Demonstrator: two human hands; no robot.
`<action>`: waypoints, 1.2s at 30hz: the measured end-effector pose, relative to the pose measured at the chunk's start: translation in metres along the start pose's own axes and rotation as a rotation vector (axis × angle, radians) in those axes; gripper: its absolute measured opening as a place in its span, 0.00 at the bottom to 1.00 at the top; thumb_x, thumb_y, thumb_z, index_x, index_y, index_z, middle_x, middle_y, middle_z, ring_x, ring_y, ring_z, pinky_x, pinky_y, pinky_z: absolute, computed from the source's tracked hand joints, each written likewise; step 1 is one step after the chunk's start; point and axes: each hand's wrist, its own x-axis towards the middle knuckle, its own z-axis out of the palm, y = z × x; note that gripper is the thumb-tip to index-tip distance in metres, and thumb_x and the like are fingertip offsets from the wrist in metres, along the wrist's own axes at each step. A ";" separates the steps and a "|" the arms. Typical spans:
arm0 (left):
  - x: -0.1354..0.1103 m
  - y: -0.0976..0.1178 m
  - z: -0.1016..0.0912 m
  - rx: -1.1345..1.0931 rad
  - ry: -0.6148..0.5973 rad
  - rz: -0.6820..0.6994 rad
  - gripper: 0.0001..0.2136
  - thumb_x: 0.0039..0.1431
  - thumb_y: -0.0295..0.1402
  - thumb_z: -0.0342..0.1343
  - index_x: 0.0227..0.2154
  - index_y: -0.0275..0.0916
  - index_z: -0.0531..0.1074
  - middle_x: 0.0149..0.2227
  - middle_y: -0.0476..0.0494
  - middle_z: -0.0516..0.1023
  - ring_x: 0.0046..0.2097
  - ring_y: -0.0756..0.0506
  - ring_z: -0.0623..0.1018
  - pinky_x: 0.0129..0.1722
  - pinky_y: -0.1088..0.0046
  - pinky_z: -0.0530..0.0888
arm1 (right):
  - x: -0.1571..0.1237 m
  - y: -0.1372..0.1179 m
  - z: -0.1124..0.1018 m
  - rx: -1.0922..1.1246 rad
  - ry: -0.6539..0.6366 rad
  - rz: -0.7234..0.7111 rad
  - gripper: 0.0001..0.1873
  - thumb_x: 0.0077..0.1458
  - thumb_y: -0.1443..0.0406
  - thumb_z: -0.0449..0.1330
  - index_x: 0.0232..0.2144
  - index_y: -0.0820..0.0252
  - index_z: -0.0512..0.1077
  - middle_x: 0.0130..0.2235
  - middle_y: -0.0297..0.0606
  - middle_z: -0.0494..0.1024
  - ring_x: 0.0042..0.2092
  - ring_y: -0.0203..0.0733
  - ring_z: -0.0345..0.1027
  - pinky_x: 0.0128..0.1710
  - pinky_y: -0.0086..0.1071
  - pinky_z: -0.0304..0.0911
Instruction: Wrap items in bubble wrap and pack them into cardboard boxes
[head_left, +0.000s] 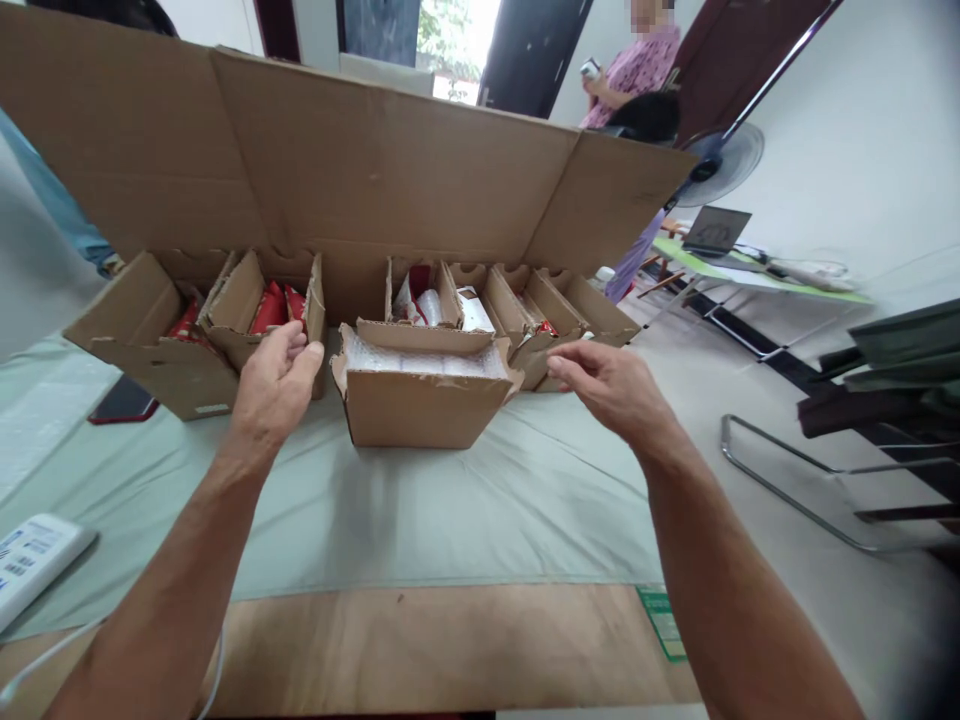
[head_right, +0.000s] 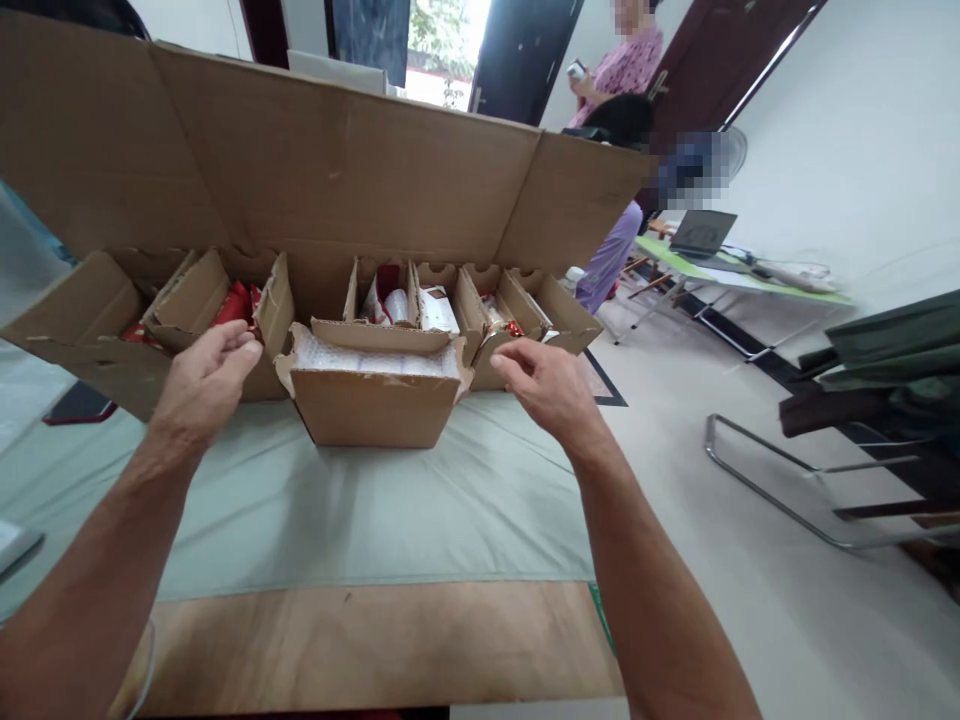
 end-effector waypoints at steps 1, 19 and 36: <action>-0.001 -0.006 0.004 -0.101 -0.010 -0.075 0.31 0.56 0.45 0.54 0.58 0.32 0.71 0.57 0.33 0.77 0.58 0.36 0.76 0.61 0.56 0.71 | -0.008 0.011 0.010 0.110 0.042 0.060 0.19 0.60 0.52 0.57 0.40 0.58 0.79 0.34 0.41 0.83 0.35 0.47 0.76 0.36 0.38 0.69; -0.039 -0.011 0.065 -0.319 -0.120 -0.116 0.34 0.66 0.48 0.51 0.69 0.36 0.55 0.71 0.34 0.60 0.72 0.40 0.59 0.72 0.60 0.53 | -0.037 -0.031 0.136 0.668 0.233 0.201 0.41 0.65 0.42 0.48 0.70 0.60 0.56 0.71 0.48 0.59 0.72 0.50 0.50 0.72 0.46 0.44; -0.106 0.029 -0.031 -0.225 -0.092 -0.006 0.42 0.56 0.40 0.60 0.71 0.38 0.51 0.68 0.34 0.65 0.69 0.34 0.64 0.70 0.50 0.57 | -0.091 -0.104 0.107 0.770 0.369 0.123 0.31 0.67 0.52 0.50 0.67 0.57 0.60 0.68 0.44 0.65 0.70 0.49 0.56 0.70 0.47 0.52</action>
